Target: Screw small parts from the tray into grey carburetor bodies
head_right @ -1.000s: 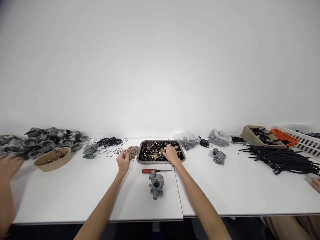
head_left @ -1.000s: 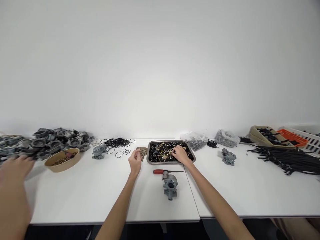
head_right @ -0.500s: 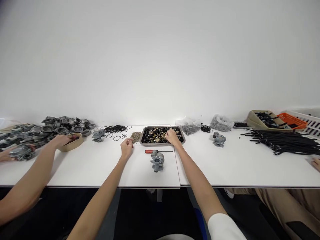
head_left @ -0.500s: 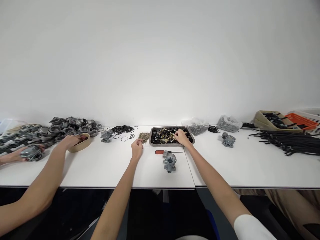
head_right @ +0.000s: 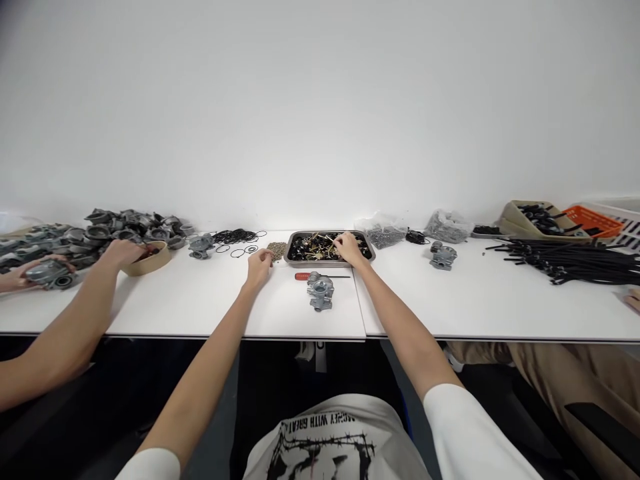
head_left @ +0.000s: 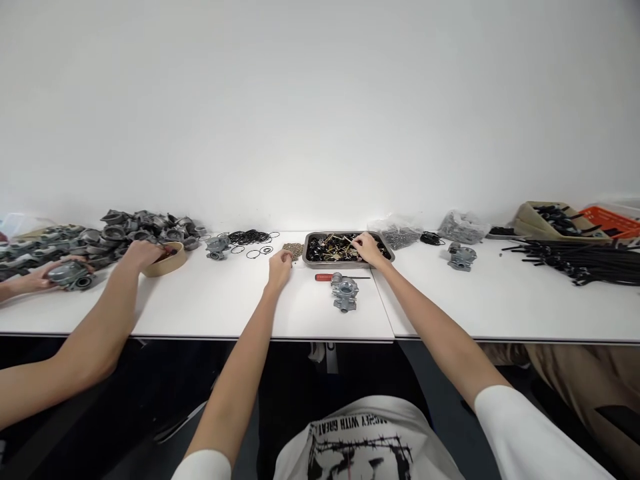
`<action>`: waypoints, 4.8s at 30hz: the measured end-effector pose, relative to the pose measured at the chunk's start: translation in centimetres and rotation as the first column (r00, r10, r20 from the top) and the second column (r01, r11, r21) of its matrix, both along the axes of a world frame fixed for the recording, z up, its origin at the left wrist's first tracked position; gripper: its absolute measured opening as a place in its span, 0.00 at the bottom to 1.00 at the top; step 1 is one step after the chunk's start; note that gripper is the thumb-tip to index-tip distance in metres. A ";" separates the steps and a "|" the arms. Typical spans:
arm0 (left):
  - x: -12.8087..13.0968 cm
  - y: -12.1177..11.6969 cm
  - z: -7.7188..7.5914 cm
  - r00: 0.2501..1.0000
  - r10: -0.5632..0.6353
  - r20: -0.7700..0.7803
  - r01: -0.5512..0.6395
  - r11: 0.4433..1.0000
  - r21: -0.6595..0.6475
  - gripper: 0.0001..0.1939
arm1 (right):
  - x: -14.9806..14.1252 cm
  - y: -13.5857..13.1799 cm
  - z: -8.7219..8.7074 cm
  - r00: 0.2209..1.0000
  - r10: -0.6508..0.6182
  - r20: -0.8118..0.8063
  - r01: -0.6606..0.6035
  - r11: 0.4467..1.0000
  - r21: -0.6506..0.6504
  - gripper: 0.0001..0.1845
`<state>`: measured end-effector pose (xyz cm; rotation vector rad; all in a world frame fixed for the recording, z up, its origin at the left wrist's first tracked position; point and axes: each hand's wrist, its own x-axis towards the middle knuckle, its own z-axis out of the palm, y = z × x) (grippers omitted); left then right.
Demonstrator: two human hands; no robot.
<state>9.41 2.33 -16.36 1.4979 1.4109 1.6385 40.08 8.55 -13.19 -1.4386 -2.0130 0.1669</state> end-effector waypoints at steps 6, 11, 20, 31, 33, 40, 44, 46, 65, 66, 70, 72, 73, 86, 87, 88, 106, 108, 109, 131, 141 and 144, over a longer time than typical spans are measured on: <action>2.6 -0.7 1.9 0.958 -0.214 0.190 0.209 0.977 0.044 0.22 | -4.5 -2.9 2.4 0.977 0.211 -0.026 -0.211 0.977 -0.004 0.12; 3.7 -0.9 2.1 0.884 -0.353 0.305 0.360 0.932 0.035 0.26 | -8.9 -4.8 2.3 0.932 0.363 -0.009 -0.363 0.931 -0.021 0.11; 2.0 0.2 0.9 0.847 -0.247 0.472 0.285 0.959 -0.009 0.11 | -6.2 -2.8 3.0 0.979 0.201 0.042 -0.198 0.978 -0.068 0.16; -0.3 0.3 -0.2 0.855 -0.095 0.510 0.181 0.976 -0.123 0.13 | 2.3 2.2 -0.1 0.964 -0.228 0.134 0.240 0.967 -0.086 0.14; -0.4 0.3 -0.2 0.850 -0.093 0.519 0.183 0.975 -0.125 0.12 | 2.1 2.1 -0.1 0.964 -0.237 0.118 0.245 0.968 -0.057 0.15; -0.4 0.4 0.4 0.830 -0.126 0.543 0.202 0.976 -0.083 0.10 | -0.3 -0.1 3.1 0.999 0.050 0.021 -0.049 0.997 -0.056 0.20; 0.0 0.0 1.1 0.822 -0.168 0.544 0.220 0.975 -0.031 0.07 | -4.1 -3.0 4.7 0.920 0.391 0.020 -0.384 0.911 -0.147 0.14; 0.2 -0.2 1.4 0.820 -0.189 0.540 0.227 0.974 -0.005 0.07 | -6.3 -4.4 5.0 0.857 0.514 0.033 -0.501 0.847 -0.178 0.11; 1.3 -0.8 1.8 0.824 -0.296 0.483 0.308 0.950 0.056 0.21 | -9.5 -5.2 4.1 0.766 0.628 -0.142 -0.643 0.735 -0.218 0.09; 1.4 -0.8 1.8 0.825 -0.298 0.480 0.310 0.949 0.055 0.20 | -9.5 -5.1 4.0 0.758 0.633 -0.159 -0.652 0.724 -0.225 0.10; 1.4 -0.7 1.8 0.828 -0.299 0.474 0.309 0.949 0.060 0.20 | -9.3 -4.8 3.7 0.723 0.656 -0.218 -0.691 0.674 -0.263 0.13; 1.3 -0.7 1.9 0.830 -0.297 0.471 0.304 0.951 0.064 0.21 | -9.2 -4.7 3.5 0.722 0.651 -0.236 -0.692 0.669 -0.272 0.16; 1.3 -0.7 1.9 0.832 -0.296 0.469 0.302 0.951 0.066 0.22 | -9.0 -4.7 3.5 0.726 0.643 -0.244 -0.688 0.673 -0.271 0.17; 1.7 -1.6 2.4 0.879 -0.367 0.305 0.389 0.921 -0.012 0.22 | -8.4 -4.9 3.5 0.708 0.591 -0.385 -0.699 0.665 -0.263 0.17; 2.0 -1.8 2.5 0.880 -0.391 0.271 0.416 0.908 -0.041 0.21 | -8.4 -4.9 3.7 0.708 0.580 -0.403 -0.696 0.672 -0.253 0.16; 2.3 -2.1 2.7 0.880 -0.413 0.236 0.440 0.895 -0.071 0.21 | -8.3 -5.0 3.8 0.707 0.567 -0.423 -0.691 0.680 -0.243 0.15; 8.6 -11.5 -0.5 0.940 0.043 0.339 -0.020 0.997 -0.072 0.20 | -4.9 -10.2 -2.2 0.531 0.275 -0.802 -0.705 0.669 -0.237 0.27; 9.0 -11.6 -0.5 0.938 0.042 0.344 -0.014 0.996 -0.083 0.20 | -4.9 -9.9 -2.4 0.522 0.261 -0.812 -0.706 0.667 -0.239 0.26; 9.0 -11.7 -0.5 0.938 0.044 0.344 -0.015 0.996 -0.087 0.20 | -4.9 -9.9 -2.4 0.517 0.254 -0.817 -0.706 0.667 -0.239 0.26; 11.6 -13.2 -0.1 0.945 -0.159 0.286 0.194 0.976 -0.101 0.23 | -5.1 -10.4 -2.8 0.453 0.138 -0.881 -0.615 0.763 -0.197 0.23; 9.3 -12.7 0.6 0.912 -0.294 0.287 0.345 0.927 -0.145 0.23 | -5.1 -10.6 -2.3 0.469 0.179 -0.865 -0.672 0.708 -0.218 0.24; 9.6 -12.6 0.2 0.924 -0.267 0.274 0.312 0.940 -0.134 0.22 | -5.0 -10.8 -2.2 0.483 0.186 -0.856 -0.661 0.718 -0.217 0.23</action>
